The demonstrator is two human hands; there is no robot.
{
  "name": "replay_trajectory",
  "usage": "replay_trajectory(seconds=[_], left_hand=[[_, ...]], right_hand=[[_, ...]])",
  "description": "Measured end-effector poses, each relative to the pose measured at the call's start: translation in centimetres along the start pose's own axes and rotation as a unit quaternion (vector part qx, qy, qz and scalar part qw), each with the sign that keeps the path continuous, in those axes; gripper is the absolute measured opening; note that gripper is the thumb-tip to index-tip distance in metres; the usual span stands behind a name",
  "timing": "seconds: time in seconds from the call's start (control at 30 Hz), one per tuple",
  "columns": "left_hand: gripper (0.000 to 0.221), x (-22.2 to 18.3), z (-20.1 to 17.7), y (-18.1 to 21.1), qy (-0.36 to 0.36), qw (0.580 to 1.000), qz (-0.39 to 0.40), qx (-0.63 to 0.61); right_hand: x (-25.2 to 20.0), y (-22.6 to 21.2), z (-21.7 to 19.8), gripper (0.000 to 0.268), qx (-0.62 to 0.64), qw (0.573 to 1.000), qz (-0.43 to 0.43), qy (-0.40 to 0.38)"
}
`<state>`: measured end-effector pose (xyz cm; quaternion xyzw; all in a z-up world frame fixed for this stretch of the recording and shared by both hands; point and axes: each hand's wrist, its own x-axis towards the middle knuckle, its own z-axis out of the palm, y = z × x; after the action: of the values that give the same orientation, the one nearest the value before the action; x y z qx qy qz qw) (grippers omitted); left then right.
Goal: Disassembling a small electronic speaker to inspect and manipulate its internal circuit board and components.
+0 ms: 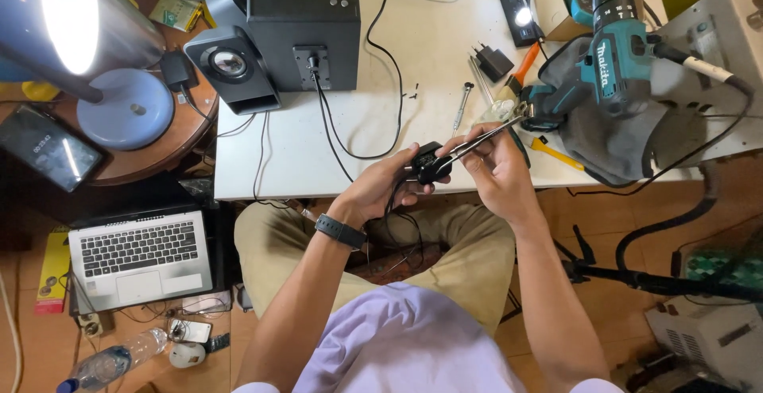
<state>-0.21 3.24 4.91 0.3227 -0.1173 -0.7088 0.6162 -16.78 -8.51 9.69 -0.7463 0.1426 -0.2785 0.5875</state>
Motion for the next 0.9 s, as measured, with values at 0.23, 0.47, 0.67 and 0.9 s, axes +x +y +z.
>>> replay_trajectory(seconds=[0.23,0.47,0.67,0.9], left_hand=[[0.038,0.1,-0.7,-0.5,0.034,0.999,0.035,-0.024],[0.041,0.0,-2.7,-0.1,0.075,0.994,0.067,-0.036],[0.028,0.2,-3.8,0.1,0.119,0.979,0.131,-0.105],[0.034,0.5,-3.9,-0.1,0.143,0.974,0.158,-0.074]], right_hand=[[0.8,1.2,1.2,0.019,0.049,0.997,-0.012,0.064],[1.8,5.0,1.6,0.022,-0.101,0.972,0.031,0.211],[3.7,9.5,2.7,0.029,-0.370,0.904,0.178,0.119],[5.5,9.7,3.3,0.018,-0.464,0.858,0.217,0.039]])
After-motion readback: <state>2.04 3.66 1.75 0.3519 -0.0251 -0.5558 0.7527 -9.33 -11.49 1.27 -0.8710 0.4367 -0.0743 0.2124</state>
